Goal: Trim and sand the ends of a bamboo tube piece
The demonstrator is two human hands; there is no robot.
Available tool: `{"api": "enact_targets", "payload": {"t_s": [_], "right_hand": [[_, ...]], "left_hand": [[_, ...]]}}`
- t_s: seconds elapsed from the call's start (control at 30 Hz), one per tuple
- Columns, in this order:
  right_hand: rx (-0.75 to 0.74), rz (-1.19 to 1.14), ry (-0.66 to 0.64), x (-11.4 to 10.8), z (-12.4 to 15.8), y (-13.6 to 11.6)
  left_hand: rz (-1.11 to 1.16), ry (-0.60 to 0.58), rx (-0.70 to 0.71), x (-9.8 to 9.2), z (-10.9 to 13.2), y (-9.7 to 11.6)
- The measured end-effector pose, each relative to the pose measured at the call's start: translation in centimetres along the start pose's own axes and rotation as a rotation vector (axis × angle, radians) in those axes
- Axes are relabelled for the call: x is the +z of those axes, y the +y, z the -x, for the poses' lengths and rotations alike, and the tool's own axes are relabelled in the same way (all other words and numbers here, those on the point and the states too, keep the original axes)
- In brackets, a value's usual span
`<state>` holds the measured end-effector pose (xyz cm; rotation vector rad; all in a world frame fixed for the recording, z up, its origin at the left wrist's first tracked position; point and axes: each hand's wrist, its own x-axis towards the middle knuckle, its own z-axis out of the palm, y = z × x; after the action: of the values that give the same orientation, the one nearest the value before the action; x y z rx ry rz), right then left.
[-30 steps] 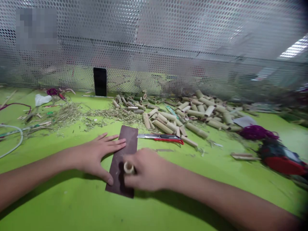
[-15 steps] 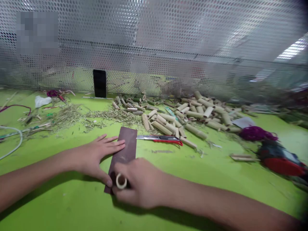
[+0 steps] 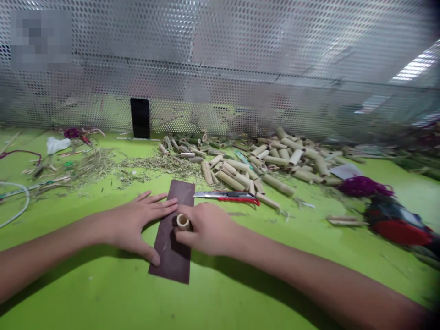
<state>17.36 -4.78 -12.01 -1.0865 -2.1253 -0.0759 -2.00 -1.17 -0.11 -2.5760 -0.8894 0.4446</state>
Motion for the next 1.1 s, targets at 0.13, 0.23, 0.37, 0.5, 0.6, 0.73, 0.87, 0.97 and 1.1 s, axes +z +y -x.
{"api": "enact_targets", "payload": {"t_s": [0.13,0.23,0.37,0.5,0.6,0.73,0.87,0.97,1.1], "right_hand": [[-0.178,-0.046,-0.082,0.36,0.24,-0.19],[-0.105,-0.016,-0.089,0.28,0.18,-0.07],[-0.039,-0.045,0.029,0.19,0.01,-0.02],[-0.182,-0.079,-0.151,0.02,0.15,-0.21],[-0.031,0.001,-0.057,-0.3,-0.06,0.03],[-0.118,-0.017,-0.036,-0.11,0.09,-0.18],[-0.105,0.008,-0.123,-0.1,0.14,-0.18],[0.007,0.022,0.002,0.03,-0.14,0.03],[-0.222,-0.06,-0.08,0.46,0.06,-0.2]], "left_hand": [[0.006,-0.023,-0.029,-0.08,-0.01,0.07],[0.001,-0.019,-0.03,-0.14,0.04,0.13],[-0.003,-0.021,-0.02,-0.16,0.06,0.16],[0.003,-0.014,-0.023,0.04,-0.01,-0.06],[0.005,-0.006,-0.005,0.18,-0.08,-0.25],[0.012,-0.012,-0.018,0.05,-0.07,-0.16],[0.018,-0.009,-0.026,0.06,0.02,-0.05],[0.011,0.01,0.0,0.15,0.0,-0.13],[0.023,0.006,-0.003,0.0,-0.05,-0.12]]}}
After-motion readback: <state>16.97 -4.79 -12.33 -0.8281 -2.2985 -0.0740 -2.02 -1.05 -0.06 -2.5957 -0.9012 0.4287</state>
